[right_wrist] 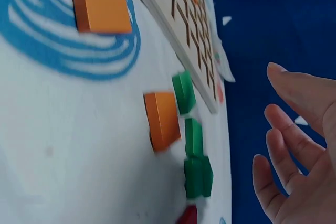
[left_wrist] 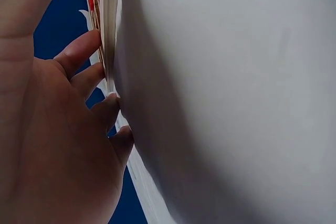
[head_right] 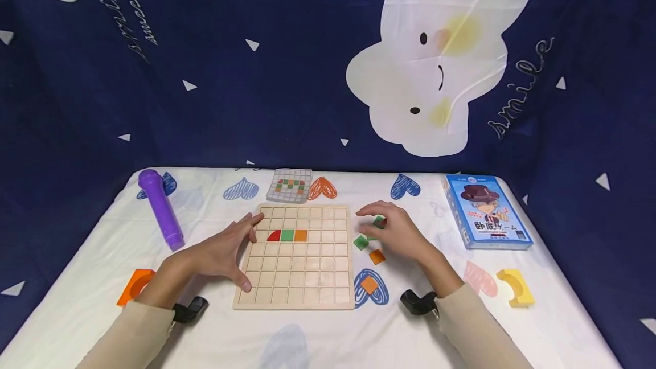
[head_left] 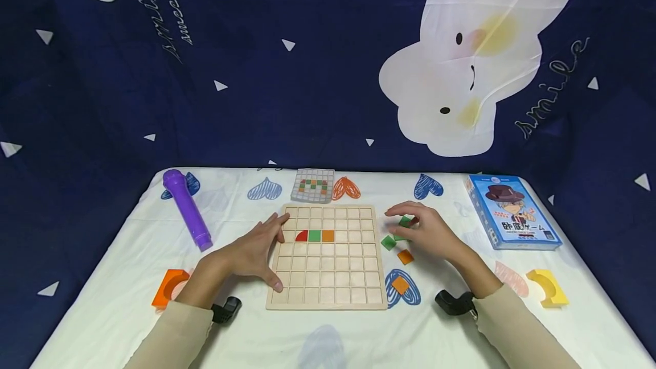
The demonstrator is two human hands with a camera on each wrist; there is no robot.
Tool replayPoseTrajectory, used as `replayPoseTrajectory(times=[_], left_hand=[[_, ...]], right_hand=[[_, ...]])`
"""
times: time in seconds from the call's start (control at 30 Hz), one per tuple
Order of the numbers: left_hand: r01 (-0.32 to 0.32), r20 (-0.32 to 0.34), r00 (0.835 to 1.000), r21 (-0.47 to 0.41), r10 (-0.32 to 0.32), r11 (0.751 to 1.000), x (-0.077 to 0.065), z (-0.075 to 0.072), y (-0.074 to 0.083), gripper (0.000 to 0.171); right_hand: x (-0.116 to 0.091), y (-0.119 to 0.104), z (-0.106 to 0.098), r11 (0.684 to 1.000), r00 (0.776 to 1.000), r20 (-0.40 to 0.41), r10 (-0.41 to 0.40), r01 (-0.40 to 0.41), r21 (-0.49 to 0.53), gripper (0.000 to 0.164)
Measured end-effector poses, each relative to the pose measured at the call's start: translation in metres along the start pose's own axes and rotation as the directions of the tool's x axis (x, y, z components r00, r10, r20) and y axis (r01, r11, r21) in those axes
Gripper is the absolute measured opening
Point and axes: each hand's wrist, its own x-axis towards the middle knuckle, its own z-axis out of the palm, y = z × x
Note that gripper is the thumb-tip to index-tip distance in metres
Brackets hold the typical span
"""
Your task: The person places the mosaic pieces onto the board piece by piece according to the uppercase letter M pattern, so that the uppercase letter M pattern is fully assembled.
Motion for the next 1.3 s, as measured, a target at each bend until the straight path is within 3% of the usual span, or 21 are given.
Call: replayPoseTrajectory(times=[0.27,0.63,1.3], left_hand=[[0.001,-0.007,1.0,0.005,-0.001,1.0,0.0,0.0,0.0,0.089],[-0.01,-0.011,1.0,0.005,0.01,1.0,0.0,0.0,0.0,0.09],[0.002,-0.007,1.0,-0.001,-0.002,1.0,0.001,0.001,-0.001,0.091]], right_hand=[[-0.001,0.013,-0.013,1.0,1.0,-0.004,0.018,-0.018,-0.021,0.038],[-0.004,0.035,-0.014,0.997,0.996,0.048,0.071,-0.07,-0.016,0.043],[-0.002,0.053,-0.011,0.998,0.994,0.094,0.048,-0.044,-0.046,0.029]])
